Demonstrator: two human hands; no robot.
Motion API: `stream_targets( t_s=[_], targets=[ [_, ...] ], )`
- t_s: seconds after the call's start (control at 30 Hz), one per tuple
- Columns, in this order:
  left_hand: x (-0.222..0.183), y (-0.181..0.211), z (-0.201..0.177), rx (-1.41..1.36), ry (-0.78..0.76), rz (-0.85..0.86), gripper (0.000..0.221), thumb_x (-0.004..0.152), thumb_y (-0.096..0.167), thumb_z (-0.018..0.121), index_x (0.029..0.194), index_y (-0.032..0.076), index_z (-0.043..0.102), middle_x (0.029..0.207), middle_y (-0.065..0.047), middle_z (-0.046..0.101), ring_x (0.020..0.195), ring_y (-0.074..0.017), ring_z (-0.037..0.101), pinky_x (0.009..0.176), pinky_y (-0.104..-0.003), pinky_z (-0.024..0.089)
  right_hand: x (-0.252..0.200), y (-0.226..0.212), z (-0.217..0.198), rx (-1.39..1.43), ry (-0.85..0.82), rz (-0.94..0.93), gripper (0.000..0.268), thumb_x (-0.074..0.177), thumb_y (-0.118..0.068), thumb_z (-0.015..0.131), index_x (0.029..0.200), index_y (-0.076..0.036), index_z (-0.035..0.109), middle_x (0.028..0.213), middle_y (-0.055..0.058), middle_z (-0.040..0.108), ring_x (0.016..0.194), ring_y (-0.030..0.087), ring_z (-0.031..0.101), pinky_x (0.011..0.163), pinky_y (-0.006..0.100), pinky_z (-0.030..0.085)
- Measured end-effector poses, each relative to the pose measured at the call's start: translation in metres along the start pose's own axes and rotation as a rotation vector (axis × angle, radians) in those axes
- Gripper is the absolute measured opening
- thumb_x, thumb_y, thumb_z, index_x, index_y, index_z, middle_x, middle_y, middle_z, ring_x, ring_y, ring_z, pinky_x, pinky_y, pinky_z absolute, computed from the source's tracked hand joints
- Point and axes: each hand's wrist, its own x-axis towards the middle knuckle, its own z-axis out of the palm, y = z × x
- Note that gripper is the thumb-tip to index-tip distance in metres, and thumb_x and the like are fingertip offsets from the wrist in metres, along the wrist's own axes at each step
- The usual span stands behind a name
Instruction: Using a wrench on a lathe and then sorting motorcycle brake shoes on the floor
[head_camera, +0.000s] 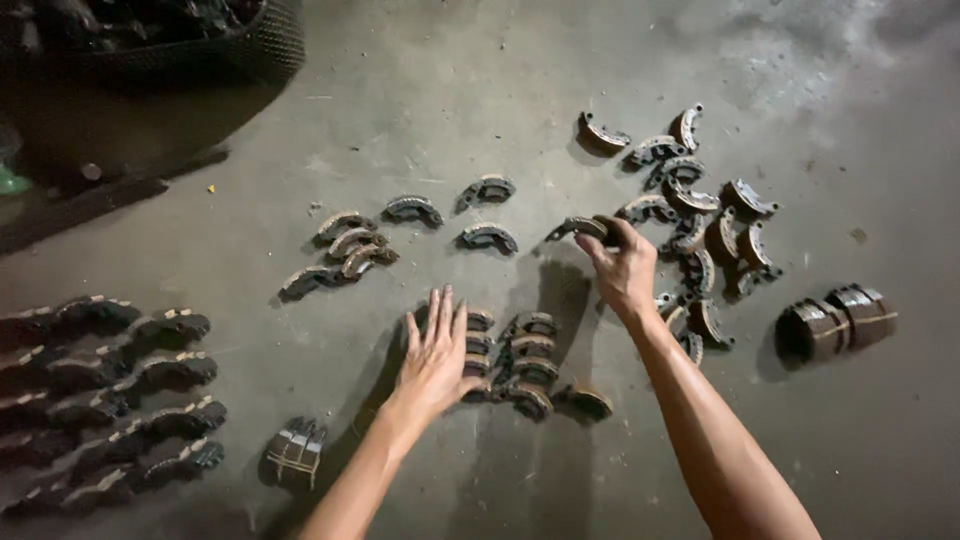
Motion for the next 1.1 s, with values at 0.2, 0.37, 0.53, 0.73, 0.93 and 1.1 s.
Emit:
stream_targets(
  t_s=[0.2,0.37,0.53,0.73,0.93,1.1],
  targets=[
    [0.018,-0.006,-0.001,0.008,-0.127,0.009,0.119,0.068,0.035,0.097,0.153,-0.012,0.028,0.163,-0.037,0.019,0.155,-0.0463,0.015,0.116,-0.075,0.012,0.04,0.039,0.037,-0.371,-0.165,-0.132,0.036,0.082,-0.026,0.085,0.116,-0.019,0.077,0.099,0.007,0.069,0.093,0.03,0.066,0.087,0.042,0.056],
    [0.027,-0.012,0.011,-0.065,-0.21,-0.075,0.113,0.079,0.029,0.09,0.157,-0.011,0.019,0.165,-0.037,0.01,0.157,-0.0419,0.012,0.12,-0.07,0.006,0.073,0.043,0.039,-0.462,-0.135,-0.142,0.01,0.088,-0.021,0.082,0.097,-0.019,0.079,0.084,0.01,0.068,0.08,0.035,0.07,0.078,0.047,0.058],
    [0.024,-0.034,0.044,-0.03,0.074,0.151,0.112,0.074,0.029,0.085,0.151,-0.019,0.02,0.161,-0.044,0.005,0.151,-0.0547,0.008,0.113,-0.079,0.002,0.131,-0.022,0.071,-0.339,0.001,-0.12,0.014,0.089,-0.002,0.081,0.103,-0.002,0.08,0.095,0.016,0.072,0.068,0.021,0.065,0.058,0.033,0.055],
    [0.021,-0.039,0.052,-0.011,0.142,0.15,0.106,0.065,0.01,0.083,0.15,-0.016,0.027,0.161,-0.041,0.015,0.152,-0.0498,0.016,0.115,-0.078,0.006,0.151,-0.012,0.121,-0.265,-0.245,-0.177,0.017,0.09,0.001,0.074,0.106,0.001,0.079,0.094,0.016,0.074,0.069,0.022,0.07,0.061,0.032,0.062],
    [0.021,-0.038,0.046,-0.058,0.121,0.155,0.115,0.062,0.031,0.096,0.147,-0.016,0.033,0.161,-0.042,0.015,0.151,-0.0529,0.017,0.114,-0.078,0.006,0.128,-0.047,0.089,-0.132,-0.338,-0.263,0.036,0.088,0.009,0.059,0.115,-0.006,0.078,0.124,0.014,0.073,0.093,0.028,0.07,0.082,0.037,0.058],
    [0.013,-0.039,0.047,-0.09,0.156,0.149,0.13,0.061,0.039,0.1,0.153,-0.015,0.025,0.163,-0.039,0.014,0.153,-0.0498,0.014,0.113,-0.078,0.004,0.055,-0.048,0.103,-0.319,-0.12,-0.484,0.024,0.093,-0.009,0.076,0.116,-0.005,0.073,0.105,0.012,0.065,0.083,0.02,0.059,0.064,0.028,0.056]
  ],
)
